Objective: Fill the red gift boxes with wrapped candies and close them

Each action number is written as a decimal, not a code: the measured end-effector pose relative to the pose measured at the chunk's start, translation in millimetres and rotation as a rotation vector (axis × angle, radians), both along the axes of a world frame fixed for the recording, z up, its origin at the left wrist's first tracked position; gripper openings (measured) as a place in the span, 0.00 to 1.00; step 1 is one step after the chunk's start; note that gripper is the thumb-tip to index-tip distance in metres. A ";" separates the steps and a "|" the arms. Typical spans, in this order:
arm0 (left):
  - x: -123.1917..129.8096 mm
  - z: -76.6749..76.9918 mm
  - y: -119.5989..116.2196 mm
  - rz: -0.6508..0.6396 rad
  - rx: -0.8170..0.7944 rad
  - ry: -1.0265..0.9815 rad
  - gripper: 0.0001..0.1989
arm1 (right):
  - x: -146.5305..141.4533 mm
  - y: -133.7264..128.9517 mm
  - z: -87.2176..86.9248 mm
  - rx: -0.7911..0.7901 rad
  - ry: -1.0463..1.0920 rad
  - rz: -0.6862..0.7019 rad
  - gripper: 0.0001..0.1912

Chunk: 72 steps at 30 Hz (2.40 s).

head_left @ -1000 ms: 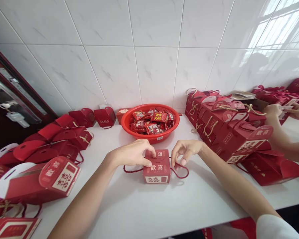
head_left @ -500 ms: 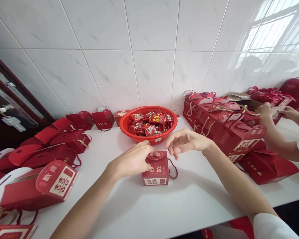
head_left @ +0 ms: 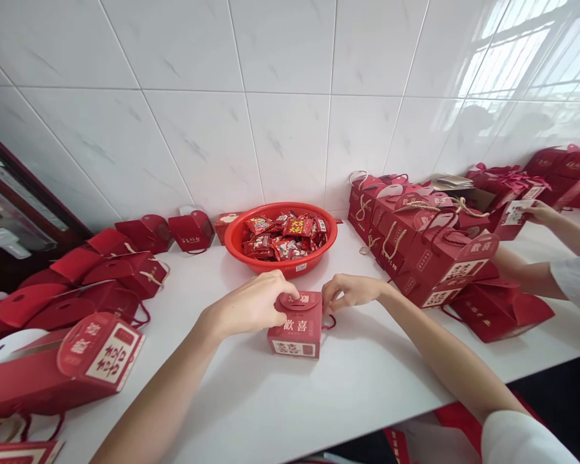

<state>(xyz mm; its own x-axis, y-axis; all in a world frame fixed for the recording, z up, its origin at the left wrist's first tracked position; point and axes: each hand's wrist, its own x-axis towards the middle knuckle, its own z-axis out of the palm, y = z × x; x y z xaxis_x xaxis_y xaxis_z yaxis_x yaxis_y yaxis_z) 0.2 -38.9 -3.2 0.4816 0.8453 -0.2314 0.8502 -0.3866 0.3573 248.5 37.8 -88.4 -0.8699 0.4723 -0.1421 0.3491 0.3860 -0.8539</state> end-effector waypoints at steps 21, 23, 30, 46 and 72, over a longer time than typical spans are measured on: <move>1.9 16.0 -14.6 0.003 -0.115 -0.531 0.23 | -18.7 -66.4 41.8 -0.396 0.785 -0.343 0.13; 2.2 18.1 -18.6 -0.003 -0.191 -0.759 0.26 | -24.0 -74.9 49.0 -0.219 0.723 -0.420 0.12; 6.3 13.4 -28.9 -0.180 -0.383 -1.042 0.34 | -34.4 -93.7 56.2 0.279 0.498 -0.668 0.15; 8.7 4.5 -32.2 -0.349 -0.085 -0.937 0.32 | 8.9 -131.3 34.9 0.466 0.874 -1.234 0.11; 2.6 9.2 -11.9 -0.224 0.087 -0.752 0.15 | 138.4 -127.4 -17.9 1.275 0.368 -1.796 0.17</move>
